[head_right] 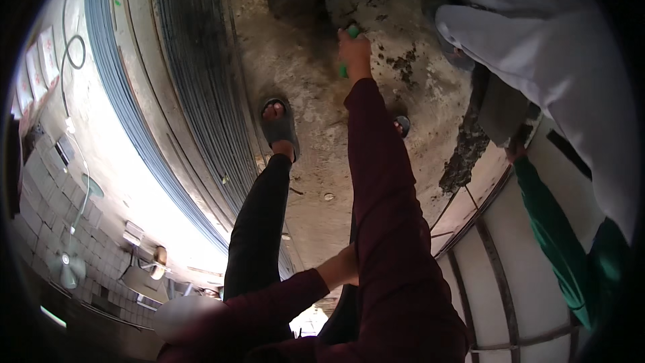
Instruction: The person scoops wet cement from the floor using a trowel and spreads it onto a row of hollow concrete blocks. They then use their hands to adjust the blocks and ensure they are properly seated in the mortar. The process involves repetitive scooping, spreading, and block placement.
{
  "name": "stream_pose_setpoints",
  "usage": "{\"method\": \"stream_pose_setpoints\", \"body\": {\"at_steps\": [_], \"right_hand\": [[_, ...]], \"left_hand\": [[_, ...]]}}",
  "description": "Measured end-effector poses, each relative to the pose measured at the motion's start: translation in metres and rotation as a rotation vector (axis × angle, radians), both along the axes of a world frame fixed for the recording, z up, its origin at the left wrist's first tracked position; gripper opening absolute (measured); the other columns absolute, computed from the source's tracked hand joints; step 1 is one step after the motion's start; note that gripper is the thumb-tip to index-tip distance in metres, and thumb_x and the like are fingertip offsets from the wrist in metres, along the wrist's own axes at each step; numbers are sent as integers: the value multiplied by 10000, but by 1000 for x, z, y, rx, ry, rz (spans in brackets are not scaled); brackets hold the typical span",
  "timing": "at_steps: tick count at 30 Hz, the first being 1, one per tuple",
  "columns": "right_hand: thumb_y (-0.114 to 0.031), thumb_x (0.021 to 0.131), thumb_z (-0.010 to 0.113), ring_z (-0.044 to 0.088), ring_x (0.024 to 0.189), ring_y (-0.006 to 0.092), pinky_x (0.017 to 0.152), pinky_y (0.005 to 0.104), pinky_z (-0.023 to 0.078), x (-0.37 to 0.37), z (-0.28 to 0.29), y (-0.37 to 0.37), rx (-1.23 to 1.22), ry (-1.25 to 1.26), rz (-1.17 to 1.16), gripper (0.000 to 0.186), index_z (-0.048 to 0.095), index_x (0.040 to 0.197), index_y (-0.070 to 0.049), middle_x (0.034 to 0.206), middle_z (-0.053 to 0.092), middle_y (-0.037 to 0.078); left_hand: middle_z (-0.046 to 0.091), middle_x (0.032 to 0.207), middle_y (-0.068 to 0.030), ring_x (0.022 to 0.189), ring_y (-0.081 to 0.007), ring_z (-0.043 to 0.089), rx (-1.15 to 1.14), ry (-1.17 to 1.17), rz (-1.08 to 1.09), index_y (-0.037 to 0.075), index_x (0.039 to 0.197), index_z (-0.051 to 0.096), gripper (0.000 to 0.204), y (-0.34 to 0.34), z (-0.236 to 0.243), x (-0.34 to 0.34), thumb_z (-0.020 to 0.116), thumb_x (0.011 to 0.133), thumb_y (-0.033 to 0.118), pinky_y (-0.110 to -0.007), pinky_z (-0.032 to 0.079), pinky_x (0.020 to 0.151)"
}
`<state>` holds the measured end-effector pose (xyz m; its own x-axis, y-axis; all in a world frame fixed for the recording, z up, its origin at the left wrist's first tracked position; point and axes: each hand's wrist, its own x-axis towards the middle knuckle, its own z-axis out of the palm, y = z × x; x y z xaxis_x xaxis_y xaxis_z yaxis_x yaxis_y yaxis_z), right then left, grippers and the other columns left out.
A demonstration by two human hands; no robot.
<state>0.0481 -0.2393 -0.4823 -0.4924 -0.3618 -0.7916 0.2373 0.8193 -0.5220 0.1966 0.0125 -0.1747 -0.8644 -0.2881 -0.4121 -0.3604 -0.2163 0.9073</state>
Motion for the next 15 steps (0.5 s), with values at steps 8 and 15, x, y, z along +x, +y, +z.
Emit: {"method": "stream_pose_setpoints", "body": {"at_steps": [8,15], "right_hand": [[-393,836,635,627,781,346,681,442,496,-17,87,116,10,409,461,486,593,932,81,775,633,219],[-346,835,643,618,736,387,655,451,480,-28,167,245,-42,156,398,442,581,896,87,764,605,261]], "left_hand": [[663,1023,-167,971,-354,632,137,-67,-789,83,1035,659,331,-24,-20,-13,560,744,206,-452,509,836],[641,1055,-164,983,-348,614,64,-188,-1072,58,1022,624,288,25,-21,-16,552,784,203,-432,476,878]]}}
